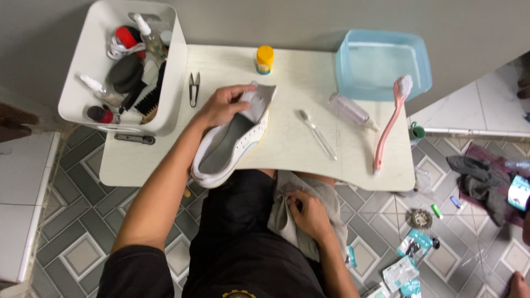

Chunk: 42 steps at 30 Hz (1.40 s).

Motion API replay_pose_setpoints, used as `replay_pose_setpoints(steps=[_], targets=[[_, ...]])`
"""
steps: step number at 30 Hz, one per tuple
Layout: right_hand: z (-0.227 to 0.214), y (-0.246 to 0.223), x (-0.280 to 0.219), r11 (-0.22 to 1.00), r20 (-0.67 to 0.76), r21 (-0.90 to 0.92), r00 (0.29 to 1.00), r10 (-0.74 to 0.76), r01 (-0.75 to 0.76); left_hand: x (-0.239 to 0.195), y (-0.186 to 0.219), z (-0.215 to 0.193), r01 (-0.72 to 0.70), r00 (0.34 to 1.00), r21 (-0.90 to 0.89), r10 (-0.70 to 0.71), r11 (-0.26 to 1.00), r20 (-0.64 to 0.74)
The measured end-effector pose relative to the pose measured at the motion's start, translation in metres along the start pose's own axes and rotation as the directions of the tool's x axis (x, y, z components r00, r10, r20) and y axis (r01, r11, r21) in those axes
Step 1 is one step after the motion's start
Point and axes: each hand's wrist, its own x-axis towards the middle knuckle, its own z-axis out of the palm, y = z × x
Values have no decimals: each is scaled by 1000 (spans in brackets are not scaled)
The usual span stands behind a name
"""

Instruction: The person cleans the tongue of a white sneaker by spraying a liquid onto it and scrubbing with a small brush. They hold the shoe steady with one hand while applying the cleaner and brushing with the other.

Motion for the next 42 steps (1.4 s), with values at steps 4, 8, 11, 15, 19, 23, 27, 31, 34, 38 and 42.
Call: replay_pose_setpoints(steps=[4, 8, 11, 15, 19, 23, 27, 31, 34, 38, 42], targets=[[1, 29, 11, 997, -35, -62, 998, -51, 49, 9, -7, -6, 74, 997, 84, -72, 994, -22], [-1, 34, 20, 992, -36, -93, 996, 79, -82, 8, 2, -7, 150, 989, 94, -149, 984, -18], [4, 32, 24, 987, -45, -89, 991, 128, -132, 8, 0, -10, 138, 990, 74, -139, 988, 6], [4, 1, 30, 987, -29, -32, 988, 154, -155, 18, -7, -26, -39, 987, 32, 34, 999, 158], [6, -27, 32, 999, -3, -31, 1000, 7, -7, 30, -11, -36, -78, 966, -24, 82, 997, 243], [17, -34, 34, 970, 78, -233, 993, 90, -70, 31, -21, -30, -95, 980, -102, 111, 990, 166], [5, -64, 30, 937, 63, -258, 963, 261, -237, 30, -36, -30, -186, 976, -136, 199, 973, 86], [3, -54, 18, 930, 30, -238, 955, 294, -279, 29, -37, -32, -175, 977, -145, 190, 974, 96], [-4, -49, 7, 947, -73, -144, 957, 279, -287, 29, -37, -32, -167, 979, -151, 182, 974, 94], [-27, -13, -23, 853, -386, 195, 761, 521, -484, 29, -39, -31, -197, 973, -141, 211, 970, 94], [-56, 46, -72, 868, -816, 303, 363, 450, -393, 27, -38, -30, -197, 974, -131, 209, 972, 84]])
